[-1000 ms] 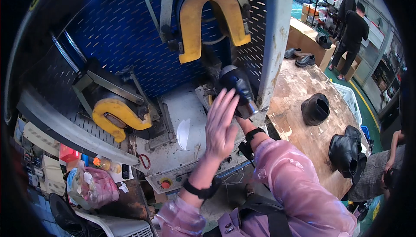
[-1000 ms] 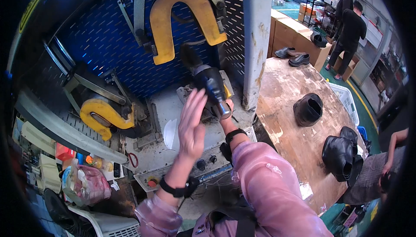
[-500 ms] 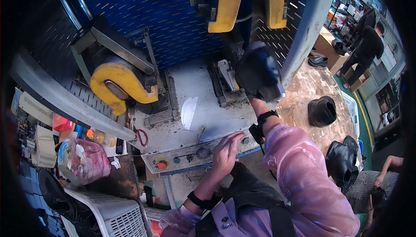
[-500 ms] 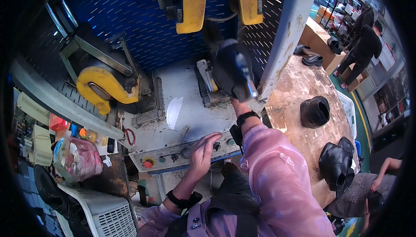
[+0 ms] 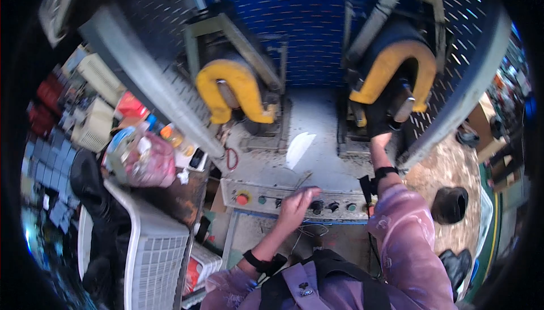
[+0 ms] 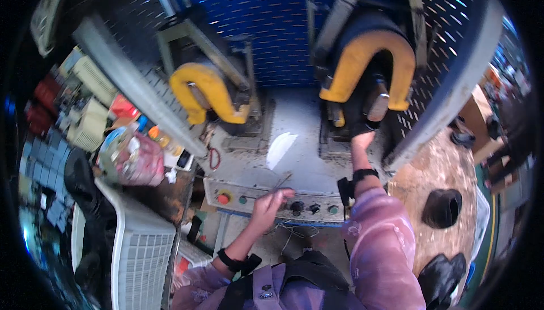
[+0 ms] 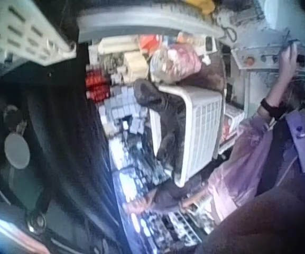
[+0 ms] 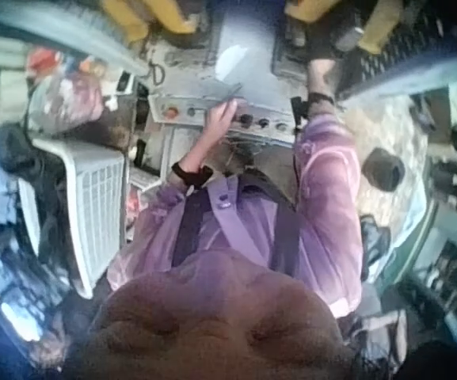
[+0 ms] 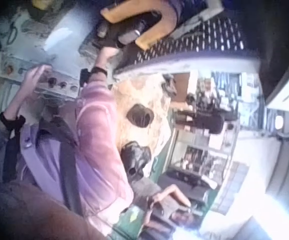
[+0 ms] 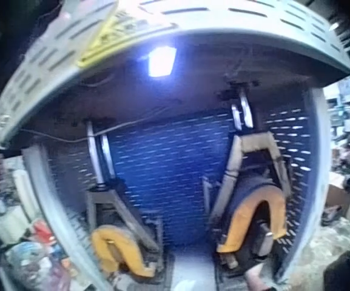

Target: Processing and assembling shoe components using industrial machinery in a factory environment.

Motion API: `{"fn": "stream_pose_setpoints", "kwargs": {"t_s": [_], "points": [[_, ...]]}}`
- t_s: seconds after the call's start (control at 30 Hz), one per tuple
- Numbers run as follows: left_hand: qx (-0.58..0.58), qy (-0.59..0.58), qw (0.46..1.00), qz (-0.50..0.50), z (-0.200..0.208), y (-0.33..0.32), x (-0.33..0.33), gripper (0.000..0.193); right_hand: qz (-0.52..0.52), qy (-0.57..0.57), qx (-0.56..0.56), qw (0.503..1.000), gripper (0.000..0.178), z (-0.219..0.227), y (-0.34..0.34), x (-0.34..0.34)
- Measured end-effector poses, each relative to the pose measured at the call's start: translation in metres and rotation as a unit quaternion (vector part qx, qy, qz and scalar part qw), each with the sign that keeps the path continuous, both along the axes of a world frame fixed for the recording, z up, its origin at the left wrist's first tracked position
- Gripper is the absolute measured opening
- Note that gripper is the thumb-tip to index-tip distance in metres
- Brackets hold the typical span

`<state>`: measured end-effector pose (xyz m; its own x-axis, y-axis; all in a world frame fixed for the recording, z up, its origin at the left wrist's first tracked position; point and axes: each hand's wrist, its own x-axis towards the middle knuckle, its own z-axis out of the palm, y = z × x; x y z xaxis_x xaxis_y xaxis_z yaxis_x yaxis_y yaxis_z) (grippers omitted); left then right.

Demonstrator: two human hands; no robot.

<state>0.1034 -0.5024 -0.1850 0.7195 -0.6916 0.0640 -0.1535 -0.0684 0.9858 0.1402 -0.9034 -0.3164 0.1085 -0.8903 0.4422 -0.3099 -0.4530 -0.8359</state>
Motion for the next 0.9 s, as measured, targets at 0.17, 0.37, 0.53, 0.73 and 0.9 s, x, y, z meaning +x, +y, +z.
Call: {"fn": "stream_pose_setpoints", "kwargs": {"t_s": [0.17, 0.37, 0.53, 0.73, 0.9], "points": [[-0.072, -0.005, 0.991, 0.112, 0.041, 0.027, 0.035, 0.036, 0.035, 0.228, 0.006, 0.973, 0.036, 0.037, -0.004, -0.020], [-0.071, -0.027, 0.979, 0.190, 0.043, 0.083, 0.034, 0.037, 0.101, 0.292, -0.146, 0.940, 0.033, 0.010, -0.028, -0.019], [0.053, -0.279, 0.913, 0.294, 0.097, 0.191, 0.029, 0.025, 0.232, -0.113, 0.216, 0.942, 0.035, -0.005, -0.049, -0.028], [0.144, -0.252, 0.843, 0.452, 0.169, 0.377, 0.025, 0.031, 0.244, -0.345, 0.520, 0.742, 0.055, 0.054, 0.045, -0.044], [0.528, -0.382, 0.604, 0.459, 0.222, 0.519, -0.011, 0.021, 0.268, -0.291, 0.489, 0.777, 0.058, 0.035, 0.060, -0.099]]}}
